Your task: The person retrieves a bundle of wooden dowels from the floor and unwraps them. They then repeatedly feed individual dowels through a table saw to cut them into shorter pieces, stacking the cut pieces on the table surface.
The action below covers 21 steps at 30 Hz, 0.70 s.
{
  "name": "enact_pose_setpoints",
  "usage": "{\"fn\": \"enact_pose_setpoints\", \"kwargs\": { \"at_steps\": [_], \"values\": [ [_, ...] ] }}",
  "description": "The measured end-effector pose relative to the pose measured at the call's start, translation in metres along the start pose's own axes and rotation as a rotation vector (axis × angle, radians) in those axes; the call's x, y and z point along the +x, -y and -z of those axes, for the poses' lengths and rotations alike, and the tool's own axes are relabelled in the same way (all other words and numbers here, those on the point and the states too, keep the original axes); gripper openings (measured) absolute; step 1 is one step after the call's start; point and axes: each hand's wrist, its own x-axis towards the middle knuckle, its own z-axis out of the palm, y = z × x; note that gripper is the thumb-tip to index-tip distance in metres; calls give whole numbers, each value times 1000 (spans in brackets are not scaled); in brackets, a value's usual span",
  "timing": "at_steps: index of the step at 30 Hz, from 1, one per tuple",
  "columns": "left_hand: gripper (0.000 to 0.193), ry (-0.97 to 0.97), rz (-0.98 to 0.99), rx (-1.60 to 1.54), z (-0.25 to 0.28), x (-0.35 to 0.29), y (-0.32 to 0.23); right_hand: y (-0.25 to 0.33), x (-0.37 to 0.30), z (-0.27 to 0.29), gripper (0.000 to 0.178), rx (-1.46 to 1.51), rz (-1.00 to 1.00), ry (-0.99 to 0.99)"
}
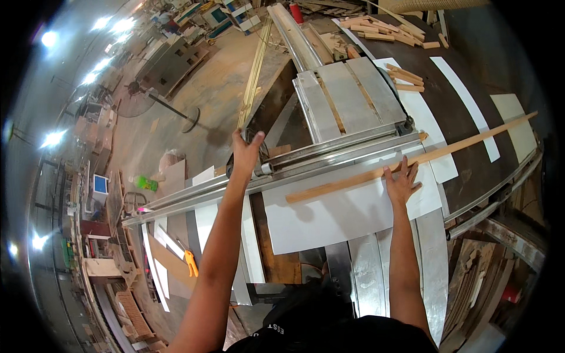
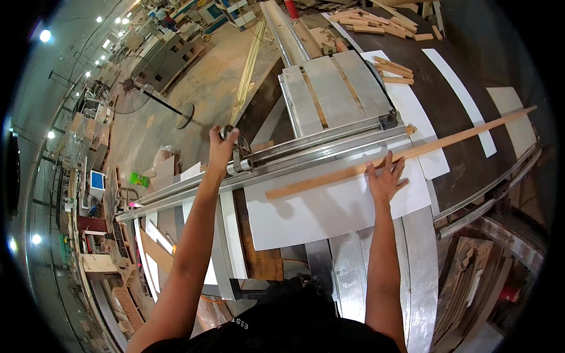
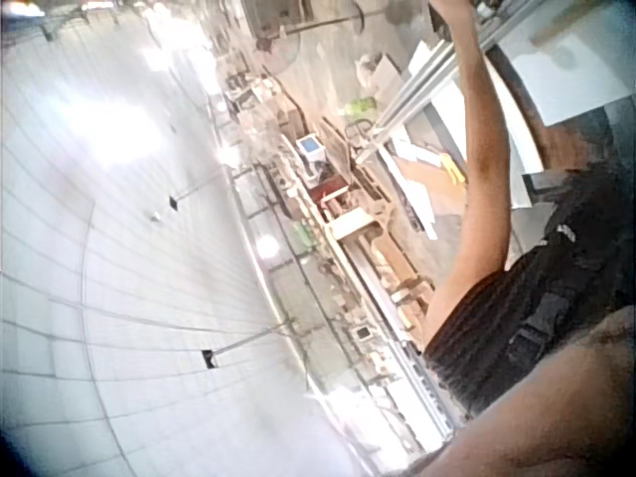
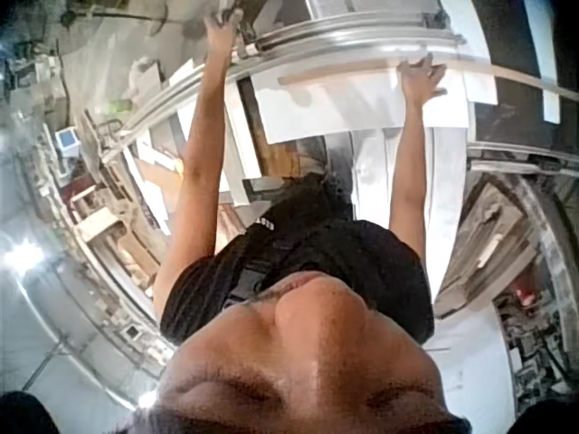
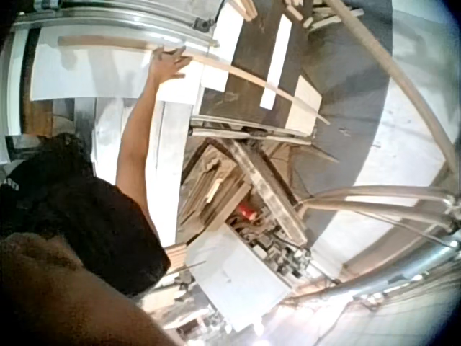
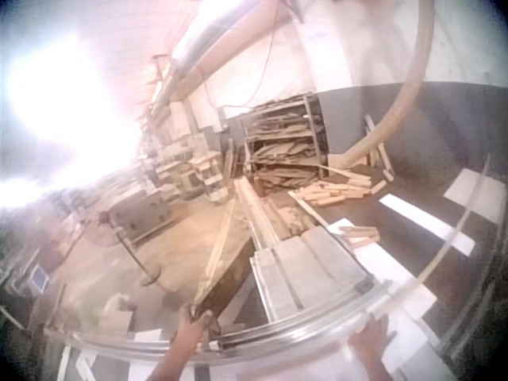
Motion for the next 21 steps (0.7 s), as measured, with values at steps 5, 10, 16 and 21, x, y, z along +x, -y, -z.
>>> {"fn": "enact_pose_setpoints", "kwargs": {
  "at_steps": [5,10,16,21],
  "values": [
    [72,-54,-108,-266,0,-57,8,-5,0,5,92,-19,-28,-42],
    [35,9,137,-245,9,-158,38,4,-7,4,89,-62,-4,-50],
    [55,63,259,-114,-20,-189,83,4,-9,4,85,-91,8,-89],
    [98,30,252,12,-47,-239,68,7,-8,3,92,-29,1,-157]
  ]
}}
